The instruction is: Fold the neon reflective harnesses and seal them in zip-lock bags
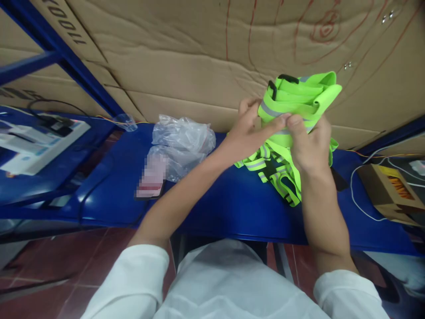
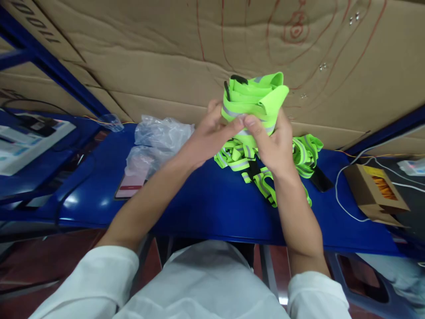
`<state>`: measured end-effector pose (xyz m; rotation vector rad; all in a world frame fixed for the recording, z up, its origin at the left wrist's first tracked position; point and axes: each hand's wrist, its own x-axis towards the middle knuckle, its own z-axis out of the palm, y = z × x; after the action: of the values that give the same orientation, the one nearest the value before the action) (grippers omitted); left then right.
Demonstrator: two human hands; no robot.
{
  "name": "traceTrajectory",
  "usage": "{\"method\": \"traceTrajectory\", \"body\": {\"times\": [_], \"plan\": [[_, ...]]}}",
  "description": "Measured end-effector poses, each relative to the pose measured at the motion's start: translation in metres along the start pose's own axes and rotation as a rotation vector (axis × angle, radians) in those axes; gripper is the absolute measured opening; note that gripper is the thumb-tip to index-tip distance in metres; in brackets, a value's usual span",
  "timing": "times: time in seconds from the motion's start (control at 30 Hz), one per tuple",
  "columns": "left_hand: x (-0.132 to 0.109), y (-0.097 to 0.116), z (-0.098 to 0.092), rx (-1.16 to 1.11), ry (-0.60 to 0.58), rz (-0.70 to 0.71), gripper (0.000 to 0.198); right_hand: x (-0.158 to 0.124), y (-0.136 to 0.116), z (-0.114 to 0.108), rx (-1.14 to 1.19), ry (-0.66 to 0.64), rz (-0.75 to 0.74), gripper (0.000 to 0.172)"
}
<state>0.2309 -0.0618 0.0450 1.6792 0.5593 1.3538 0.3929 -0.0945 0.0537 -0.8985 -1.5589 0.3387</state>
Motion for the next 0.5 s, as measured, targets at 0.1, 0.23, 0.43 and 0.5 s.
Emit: {"method": "traceTrajectory", "body": {"times": [0.1,0.23,0.43,0.5], "plan": [[-0.007,0.011,-0.039,0.337,-0.065,0.078,0.052,0.001,-0.010,-0.005,-0.176,0.036,-0.036,0.040],[-0.062,0.020,-0.099,1.092,-0.107,-0.097,0.038,0.005,-0.011,-0.023,-0.204,0.162,-0.077,0.041],[-0.154,-0.001,-0.110,1.650,-0.104,-0.358,0.046,-0.011,0.001,-0.028,-0.069,0.122,0.095,0.051],[-0.161,-0.009,-0.098,1.686,-0.134,-0.405,0.034,-0.029,0.005,-0.017,-0.039,0.047,0.241,0.056]]}}
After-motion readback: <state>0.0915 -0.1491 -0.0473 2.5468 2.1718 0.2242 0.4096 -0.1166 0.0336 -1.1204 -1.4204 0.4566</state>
